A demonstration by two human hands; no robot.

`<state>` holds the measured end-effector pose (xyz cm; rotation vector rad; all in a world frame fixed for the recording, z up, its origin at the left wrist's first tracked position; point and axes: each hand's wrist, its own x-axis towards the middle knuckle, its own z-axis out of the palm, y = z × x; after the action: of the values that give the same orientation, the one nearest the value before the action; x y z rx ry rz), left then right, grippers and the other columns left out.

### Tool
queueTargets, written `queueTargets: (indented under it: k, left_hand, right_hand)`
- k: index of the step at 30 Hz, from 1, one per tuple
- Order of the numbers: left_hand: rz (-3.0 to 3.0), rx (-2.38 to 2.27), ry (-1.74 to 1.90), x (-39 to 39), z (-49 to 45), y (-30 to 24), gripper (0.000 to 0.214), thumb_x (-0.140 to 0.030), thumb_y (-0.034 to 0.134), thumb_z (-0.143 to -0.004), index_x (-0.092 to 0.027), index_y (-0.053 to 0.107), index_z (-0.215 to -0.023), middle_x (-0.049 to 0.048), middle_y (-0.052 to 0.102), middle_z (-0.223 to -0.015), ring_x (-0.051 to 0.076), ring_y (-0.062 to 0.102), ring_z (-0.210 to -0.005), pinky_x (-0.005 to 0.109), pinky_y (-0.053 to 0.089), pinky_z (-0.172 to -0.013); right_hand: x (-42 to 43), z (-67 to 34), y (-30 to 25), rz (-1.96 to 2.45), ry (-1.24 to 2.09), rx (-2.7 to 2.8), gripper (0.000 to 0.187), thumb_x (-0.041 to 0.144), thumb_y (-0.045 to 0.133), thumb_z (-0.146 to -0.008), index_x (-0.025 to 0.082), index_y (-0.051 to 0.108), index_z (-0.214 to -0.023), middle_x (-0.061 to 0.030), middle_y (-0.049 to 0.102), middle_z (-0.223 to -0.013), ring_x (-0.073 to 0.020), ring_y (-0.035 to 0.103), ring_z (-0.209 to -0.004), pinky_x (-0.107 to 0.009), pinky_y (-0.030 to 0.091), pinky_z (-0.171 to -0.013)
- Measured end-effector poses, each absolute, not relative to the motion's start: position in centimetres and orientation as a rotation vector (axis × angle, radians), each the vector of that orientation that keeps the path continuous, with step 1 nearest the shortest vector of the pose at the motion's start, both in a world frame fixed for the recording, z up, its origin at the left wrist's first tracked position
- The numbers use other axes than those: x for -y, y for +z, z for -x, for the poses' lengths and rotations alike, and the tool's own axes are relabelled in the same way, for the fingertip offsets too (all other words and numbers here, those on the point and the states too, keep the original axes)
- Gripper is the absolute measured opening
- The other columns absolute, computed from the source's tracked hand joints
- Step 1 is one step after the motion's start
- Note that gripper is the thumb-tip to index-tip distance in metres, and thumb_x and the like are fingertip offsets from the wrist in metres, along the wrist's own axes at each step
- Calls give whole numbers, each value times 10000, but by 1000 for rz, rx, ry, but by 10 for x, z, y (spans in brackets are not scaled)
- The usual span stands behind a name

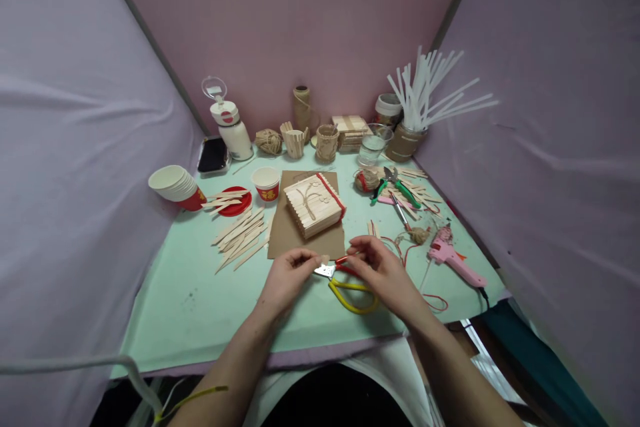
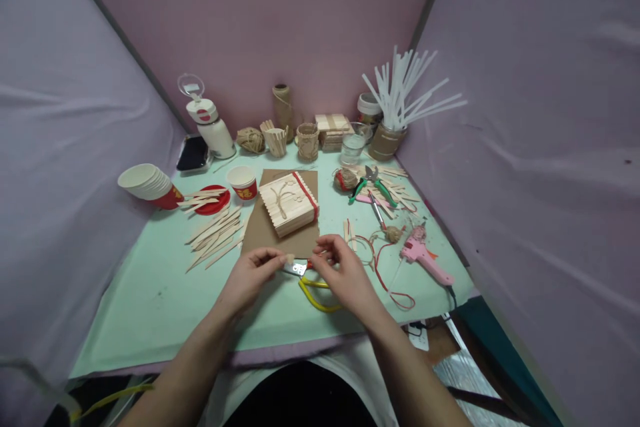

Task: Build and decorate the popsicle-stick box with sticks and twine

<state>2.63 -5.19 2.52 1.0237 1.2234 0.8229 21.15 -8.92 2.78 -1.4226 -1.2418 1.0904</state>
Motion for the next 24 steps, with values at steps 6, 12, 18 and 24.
queueTargets:
  k: [6, 12, 18, 24]
  left_hand:
    - [-842, -1106, 1117, 3, 2, 51, 334, -374, 811, -539, -126, 655, -700, -28, 517, -577, 28, 338, -461, 180, 224, -428]
    - [-882, -1251, 1222, -58, -3, 57, 320, -334, 786, -517, -115, 655, -711, -31, 521, -572, 25, 315, -448, 183, 184, -417]
    - [-1012, -1470, 1240, -84, -13, 39, 217, -307, 718, -554, -123, 681, -663, -26, 557, -508, 68, 418, -463, 199, 284, -459]
    - [-998, -1518, 1181, -89, -13, 24, 258, -302, 695, -557, -121, 721, -739, 30, 683, -660, 144, 585, -620, 232, 421, -586]
  right_hand:
    - [120, -309, 35, 1985, 431, 1330, 400, 530, 546, -780, 202, 614, -998, -119, 654, -1003, -252, 612, -825, -415, 484, -770]
    - [147, -386, -2, 2416, 58, 1415, 605, 649, 421, -743, 122, 653, -930, -238, 638, -917, -403, 596, -904, -532, 442, -810]
    - [153, -399, -31, 2412, 131, 1455, 550, 604, 443, -706, 147, 662, -919, -218, 661, -916, -392, 615, -887, -520, 466, -781]
    - [146, -399, -36, 2389, 141, 1478, 585, 601, 425, -704, 129, 661, -957, -197, 667, -915, -361, 626, -845, -484, 479, -749]
